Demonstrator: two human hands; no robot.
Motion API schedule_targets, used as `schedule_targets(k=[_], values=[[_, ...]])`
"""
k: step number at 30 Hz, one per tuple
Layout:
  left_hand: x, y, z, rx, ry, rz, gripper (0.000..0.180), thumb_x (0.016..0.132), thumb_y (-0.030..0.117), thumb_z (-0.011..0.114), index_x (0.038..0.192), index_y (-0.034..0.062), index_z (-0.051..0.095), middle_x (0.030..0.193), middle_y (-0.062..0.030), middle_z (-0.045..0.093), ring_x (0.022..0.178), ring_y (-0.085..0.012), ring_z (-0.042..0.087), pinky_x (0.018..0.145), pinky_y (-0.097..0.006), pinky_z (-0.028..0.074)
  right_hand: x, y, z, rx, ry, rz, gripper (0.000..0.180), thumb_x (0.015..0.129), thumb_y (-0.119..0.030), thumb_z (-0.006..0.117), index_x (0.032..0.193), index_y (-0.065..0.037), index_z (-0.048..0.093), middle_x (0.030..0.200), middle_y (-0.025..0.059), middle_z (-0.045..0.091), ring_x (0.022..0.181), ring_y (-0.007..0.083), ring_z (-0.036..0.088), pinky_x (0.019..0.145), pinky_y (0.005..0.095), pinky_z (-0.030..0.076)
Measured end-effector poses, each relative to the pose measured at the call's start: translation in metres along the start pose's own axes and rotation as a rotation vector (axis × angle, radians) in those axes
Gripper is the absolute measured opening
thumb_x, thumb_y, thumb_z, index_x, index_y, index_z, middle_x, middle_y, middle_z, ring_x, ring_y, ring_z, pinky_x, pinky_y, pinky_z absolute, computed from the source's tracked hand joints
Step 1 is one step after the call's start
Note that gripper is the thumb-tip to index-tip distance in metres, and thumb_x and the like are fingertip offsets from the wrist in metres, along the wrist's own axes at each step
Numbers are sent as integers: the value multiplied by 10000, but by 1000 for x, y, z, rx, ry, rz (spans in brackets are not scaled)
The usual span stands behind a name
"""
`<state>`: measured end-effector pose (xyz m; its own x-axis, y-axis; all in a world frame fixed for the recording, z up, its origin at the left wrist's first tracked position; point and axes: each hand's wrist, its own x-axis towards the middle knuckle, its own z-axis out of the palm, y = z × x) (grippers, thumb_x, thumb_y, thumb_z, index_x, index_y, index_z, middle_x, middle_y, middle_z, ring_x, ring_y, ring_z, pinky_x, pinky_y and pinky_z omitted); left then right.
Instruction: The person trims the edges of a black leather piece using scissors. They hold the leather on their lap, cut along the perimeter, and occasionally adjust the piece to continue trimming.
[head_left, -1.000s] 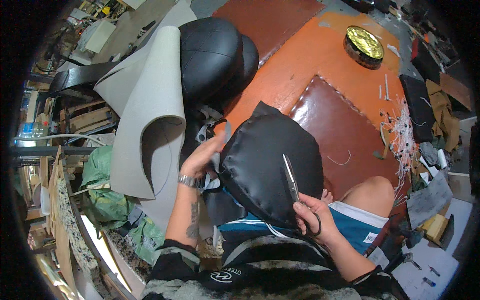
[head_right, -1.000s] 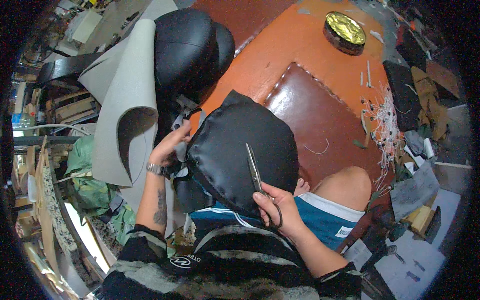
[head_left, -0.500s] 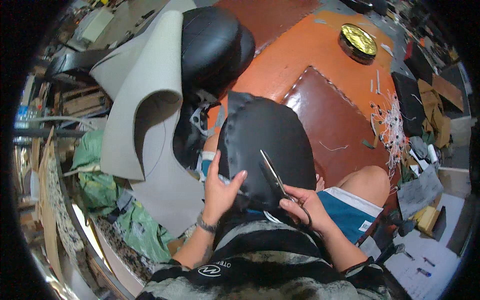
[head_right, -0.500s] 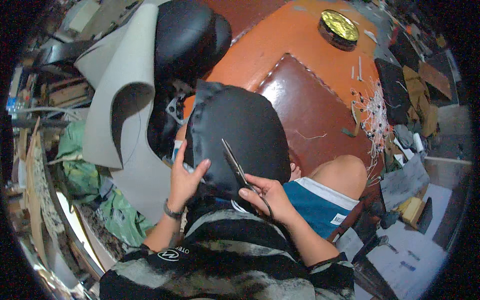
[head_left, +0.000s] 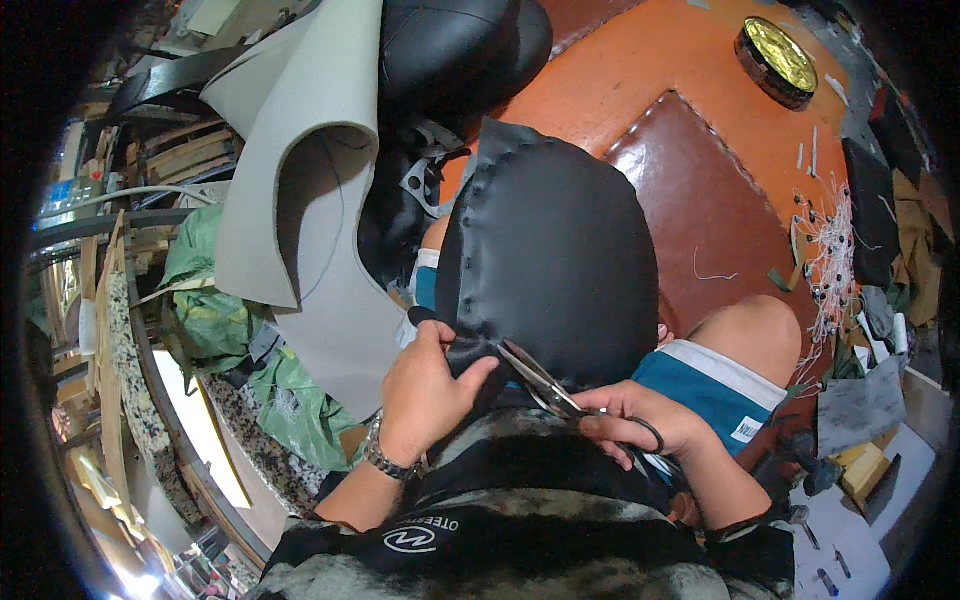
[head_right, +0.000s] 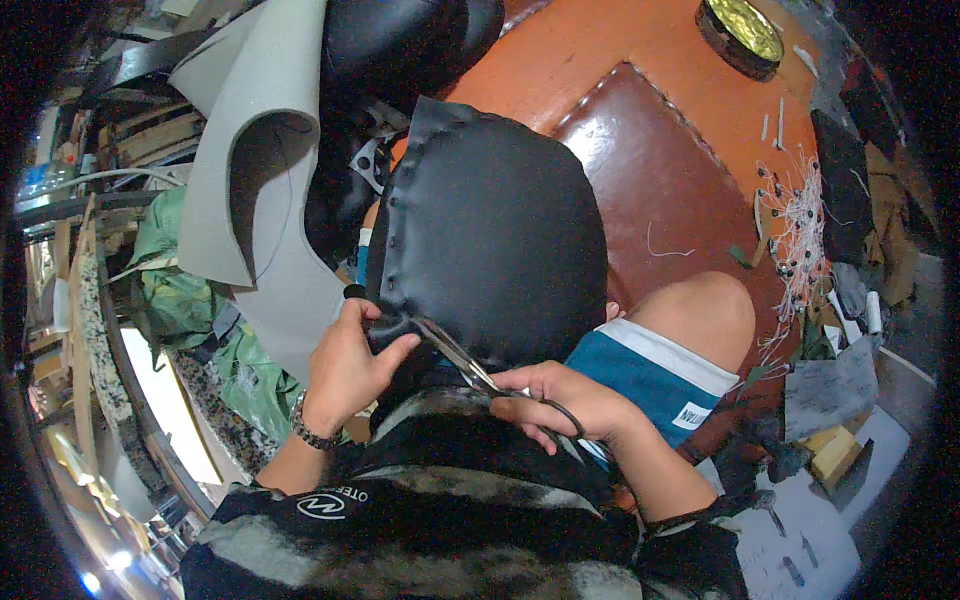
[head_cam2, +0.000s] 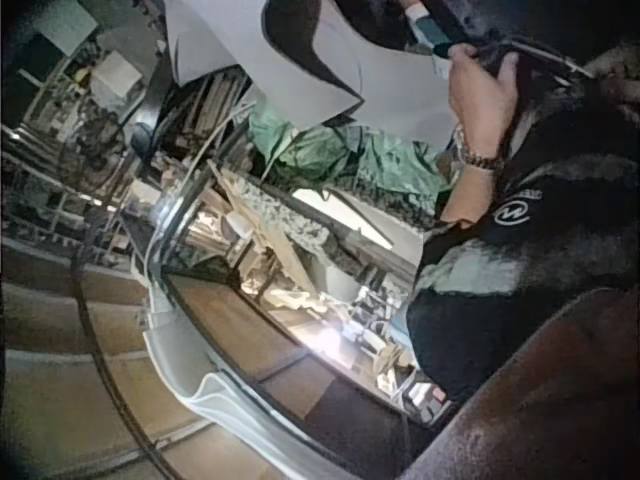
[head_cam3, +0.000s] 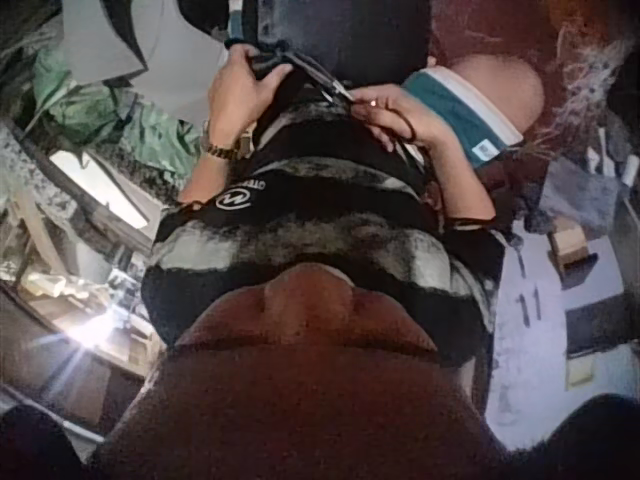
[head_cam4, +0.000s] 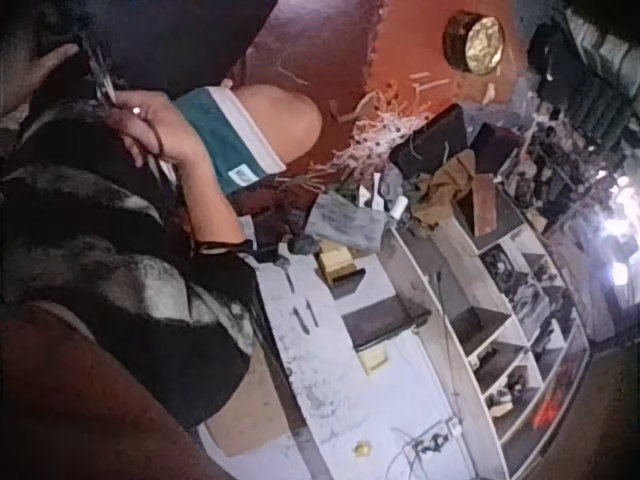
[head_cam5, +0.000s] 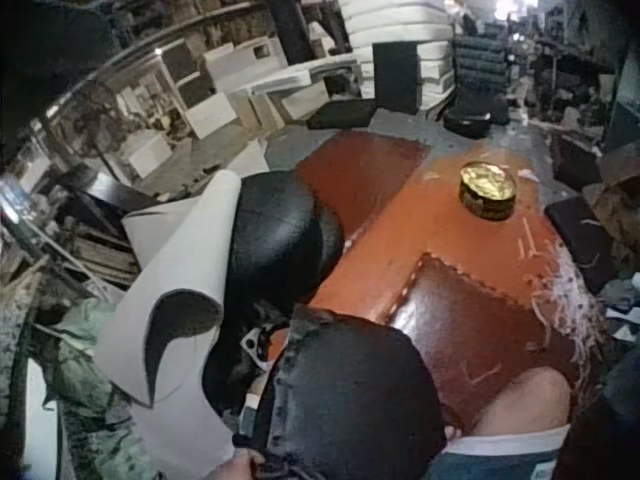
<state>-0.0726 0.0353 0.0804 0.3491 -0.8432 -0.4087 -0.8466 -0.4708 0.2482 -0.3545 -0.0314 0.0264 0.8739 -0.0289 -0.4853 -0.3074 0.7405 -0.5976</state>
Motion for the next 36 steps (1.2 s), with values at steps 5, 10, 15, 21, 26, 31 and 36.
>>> schedule_targets(k=[5,10,15,21,26,31,36], values=[[14,-23,5,-464,-346,-106,325,966,260,770,1094,-29,695,910,-58,722,803,-161,649,775,-326,534,4,-2,-4,1,17,-3,291,1093,-239,609,1325,-74,668,674,-52,546,519,38,508,471,225,430],[10,-22,15,-1049,-387,-207,249,1053,141,634,1245,-3,704,1094,-14,745,920,-80,639,840,-268,526,10,7,-8,63,28,-12,228,1084,-285,643,1170,-88,718,666,-75,529,519,22,478,437,228,370],[9,-20,11,-1268,-495,-282,304,1065,110,596,1348,11,647,1238,-20,729,1073,-113,679,981,-285,526,16,16,-12,135,-21,-38,419,1041,-367,677,1347,-82,691,679,-50,532,518,46,491,469,221,371],[6,-21,10,-1068,-502,-137,308,1074,124,594,1359,17,641,1242,-9,713,1108,-106,637,1019,-289,491,26,23,-9,228,-14,-60,320,1049,-331,697,1257,-89,727,693,-87,569,522,18,481,451,223,352],[8,-22,9,-903,-459,10,298,1080,143,589,1338,3,637,1237,-10,698,1122,-104,592,1020,-298,474,30,29,-6,245,-17,-98,382,1036,-330,718,1347,-107,710,716,-97,577,536,15,468,470,216,338],[10,-20,6,-802,-407,84,296,1078,158,585,1316,-10,636,1196,-47,709,1078,-134,600,995,-307,484,33,31,-4,163,26,-80,451,1001,-391,729,1340,-95,702,675,-73,512,538,37,467,485,212,341],[11,-24,6,-904,-477,0,351,1069,162,590,1380,0,611,1256,-52,703,1148,-131,614,1034,-312,482,34,31,-3,132,18,-107,450,1028,-357,708,1394,-98,676,681,-78,515,533,29,455,478,219,344]])
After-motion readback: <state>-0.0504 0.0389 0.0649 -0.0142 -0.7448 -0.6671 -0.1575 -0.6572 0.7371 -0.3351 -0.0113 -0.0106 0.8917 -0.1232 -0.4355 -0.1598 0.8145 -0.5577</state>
